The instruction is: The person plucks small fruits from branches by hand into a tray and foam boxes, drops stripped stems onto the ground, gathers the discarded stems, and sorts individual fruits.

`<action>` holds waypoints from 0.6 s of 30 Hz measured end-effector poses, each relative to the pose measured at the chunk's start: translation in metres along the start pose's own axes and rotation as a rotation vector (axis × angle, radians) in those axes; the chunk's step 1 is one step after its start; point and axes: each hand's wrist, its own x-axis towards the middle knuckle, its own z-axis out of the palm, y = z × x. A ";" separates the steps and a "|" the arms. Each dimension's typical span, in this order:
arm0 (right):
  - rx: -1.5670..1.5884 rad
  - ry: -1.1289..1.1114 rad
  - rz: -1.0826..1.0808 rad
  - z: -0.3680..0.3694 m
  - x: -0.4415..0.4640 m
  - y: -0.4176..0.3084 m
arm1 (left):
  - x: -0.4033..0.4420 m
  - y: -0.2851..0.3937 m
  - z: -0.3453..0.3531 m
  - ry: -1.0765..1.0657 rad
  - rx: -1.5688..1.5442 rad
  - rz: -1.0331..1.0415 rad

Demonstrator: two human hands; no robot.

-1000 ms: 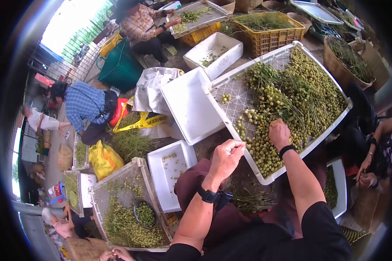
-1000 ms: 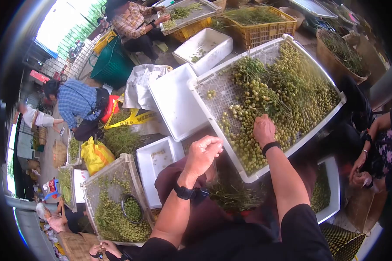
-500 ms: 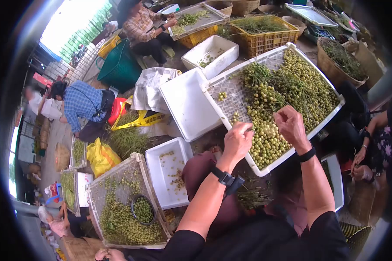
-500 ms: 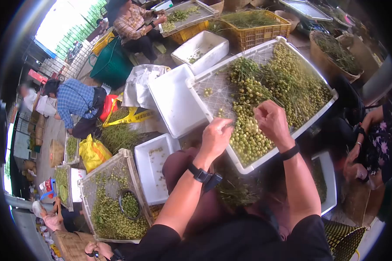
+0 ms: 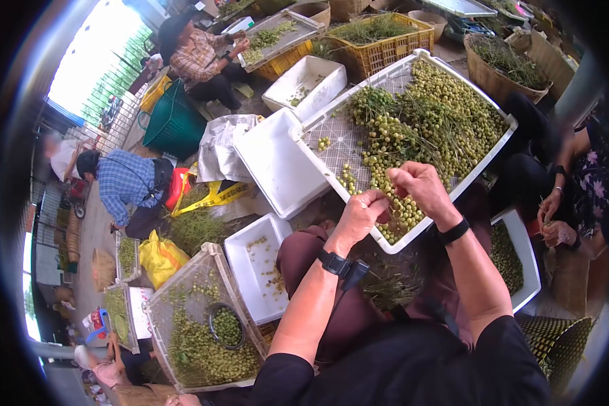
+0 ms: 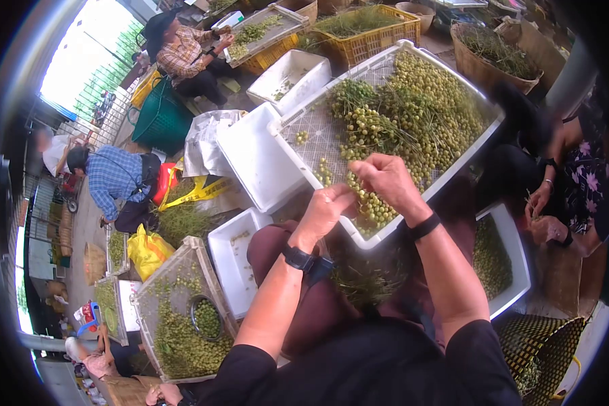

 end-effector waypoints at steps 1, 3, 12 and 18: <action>0.159 0.029 0.037 -0.002 0.000 0.013 | -0.005 0.011 -0.002 -0.032 -0.090 -0.031; 0.298 -0.005 0.071 -0.008 -0.007 0.034 | -0.002 0.001 -0.010 -0.035 -0.249 -0.015; 0.277 -0.086 0.038 0.021 -0.035 0.055 | 0.005 -0.004 -0.016 -0.049 -0.269 -0.069; 0.371 -0.034 0.044 0.026 -0.027 0.052 | 0.013 -0.004 -0.014 0.002 -0.202 -0.078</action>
